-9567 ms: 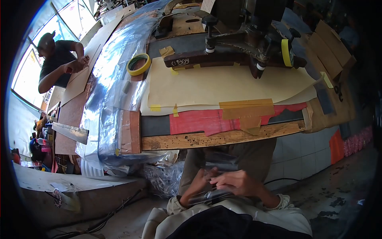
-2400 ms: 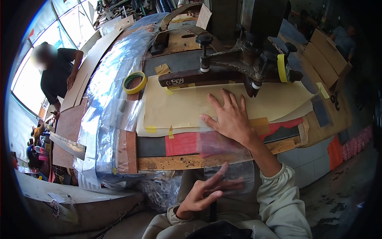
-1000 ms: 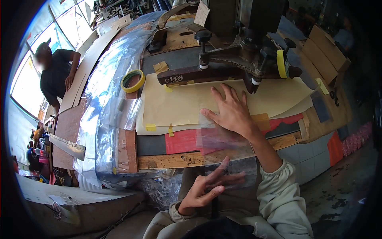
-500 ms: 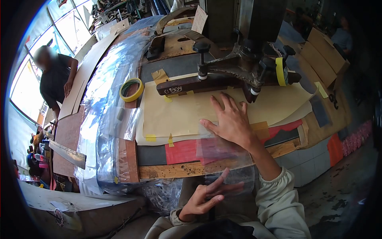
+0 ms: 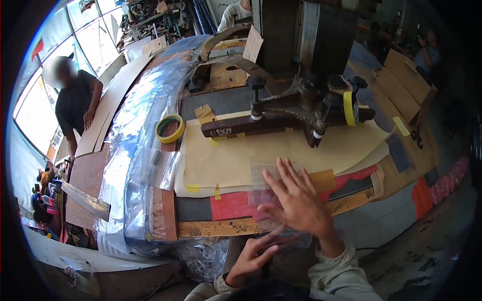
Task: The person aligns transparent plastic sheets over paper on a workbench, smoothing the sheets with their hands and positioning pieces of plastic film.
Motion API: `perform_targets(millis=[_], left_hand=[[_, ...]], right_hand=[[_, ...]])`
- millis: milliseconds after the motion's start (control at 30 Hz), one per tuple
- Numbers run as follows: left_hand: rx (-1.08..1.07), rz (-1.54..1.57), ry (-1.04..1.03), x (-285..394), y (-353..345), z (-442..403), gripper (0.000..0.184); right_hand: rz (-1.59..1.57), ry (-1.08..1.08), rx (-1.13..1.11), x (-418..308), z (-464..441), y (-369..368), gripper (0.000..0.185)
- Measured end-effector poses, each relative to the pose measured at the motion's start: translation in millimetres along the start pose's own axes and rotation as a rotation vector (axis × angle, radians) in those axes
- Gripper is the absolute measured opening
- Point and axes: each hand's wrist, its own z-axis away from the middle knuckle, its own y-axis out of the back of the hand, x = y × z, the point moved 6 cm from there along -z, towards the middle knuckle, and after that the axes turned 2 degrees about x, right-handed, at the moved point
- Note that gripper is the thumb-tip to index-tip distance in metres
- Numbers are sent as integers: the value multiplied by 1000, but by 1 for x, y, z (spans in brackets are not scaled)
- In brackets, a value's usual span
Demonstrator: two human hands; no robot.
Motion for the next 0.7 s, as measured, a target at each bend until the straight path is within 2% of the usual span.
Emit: perform_targets(millis=[33,133,167,267,567,700], left_hand=[[56,52,-33,-1,1,0,44],[250,-45,113,-23,18,4,34],[261,-114,274,-21,20,7,28],[328,26,127,-18,14,3,28],[312,44,237,-29,17,7,28],[300,75,187,-26,14,4,29]], right_hand=[[4,2,23,-5,6,0,76],[4,-90,60,-4,16,-10,75],[41,-57,58,-5,18,-14,75],[11,-62,61,-4,21,-13,73],[-26,-93,77,-2,21,-13,71],[-30,-89,81,-1,21,-14,70]])
